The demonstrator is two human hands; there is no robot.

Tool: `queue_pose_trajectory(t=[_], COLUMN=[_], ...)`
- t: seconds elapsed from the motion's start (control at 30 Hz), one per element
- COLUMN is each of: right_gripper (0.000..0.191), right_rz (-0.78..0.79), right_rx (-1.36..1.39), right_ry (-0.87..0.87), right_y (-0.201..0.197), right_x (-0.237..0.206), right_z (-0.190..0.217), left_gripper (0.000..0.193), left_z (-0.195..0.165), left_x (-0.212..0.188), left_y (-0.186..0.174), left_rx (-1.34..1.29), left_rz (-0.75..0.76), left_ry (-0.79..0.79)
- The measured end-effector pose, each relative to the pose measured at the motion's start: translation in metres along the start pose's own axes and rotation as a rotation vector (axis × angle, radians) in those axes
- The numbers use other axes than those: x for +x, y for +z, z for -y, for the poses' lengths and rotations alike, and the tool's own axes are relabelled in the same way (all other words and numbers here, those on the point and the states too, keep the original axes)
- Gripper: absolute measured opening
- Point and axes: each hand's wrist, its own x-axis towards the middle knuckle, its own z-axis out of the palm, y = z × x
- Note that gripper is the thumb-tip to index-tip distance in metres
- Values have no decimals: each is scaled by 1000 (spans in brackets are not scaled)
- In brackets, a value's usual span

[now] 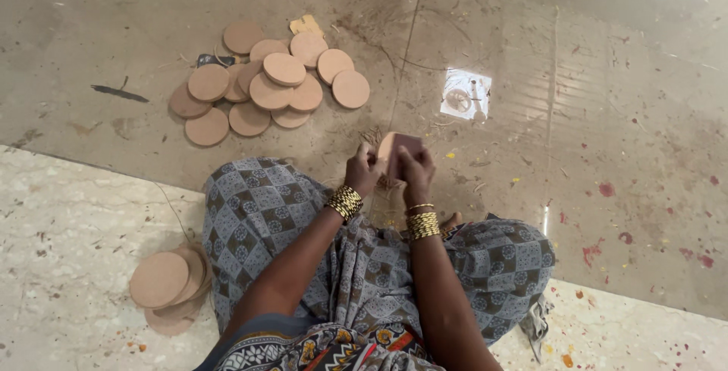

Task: The person sits on the floor and sands the edges of small circular wooden pieces using a sanding block. They pick up each piece, rub the edges with the block, and place the finished piece into a separate pile.

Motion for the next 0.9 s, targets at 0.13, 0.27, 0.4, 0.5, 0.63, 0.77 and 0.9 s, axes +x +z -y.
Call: queue_pose_trajectory(t=[0.13, 0.27, 0.4, 0.5, 0.63, 0.77, 0.9], right_gripper=[23, 20, 26, 29, 29, 26, 24], right_rz=[-6, 47, -4, 141, 305, 314, 63], right_rx=[-37, 38, 235, 412, 132, -41, 59], right_ry=[-86, -220, 168, -24, -225, -317, -19], right_y=[-11, -9, -15, -17, -13, -7, -10], right_x=[5, 2, 7, 9, 6, 4, 7], right_z=[-3, -2, 9, 10, 5, 2, 1], left_gripper=[28, 29, 30, 41, 48, 34, 28], left_z=[-5, -9, -11, -12, -10, -9, -6], left_x=[-2, 5, 5, 5, 13, 15, 3], left_y=[-1, -6, -11, -14, -13, -7, -1], left_rx=[68, 43, 15, 84, 162, 411, 547], left_rz=[71, 180, 254, 317, 337, 502, 476], left_ry=[76, 87, 117, 87, 133, 173, 202])
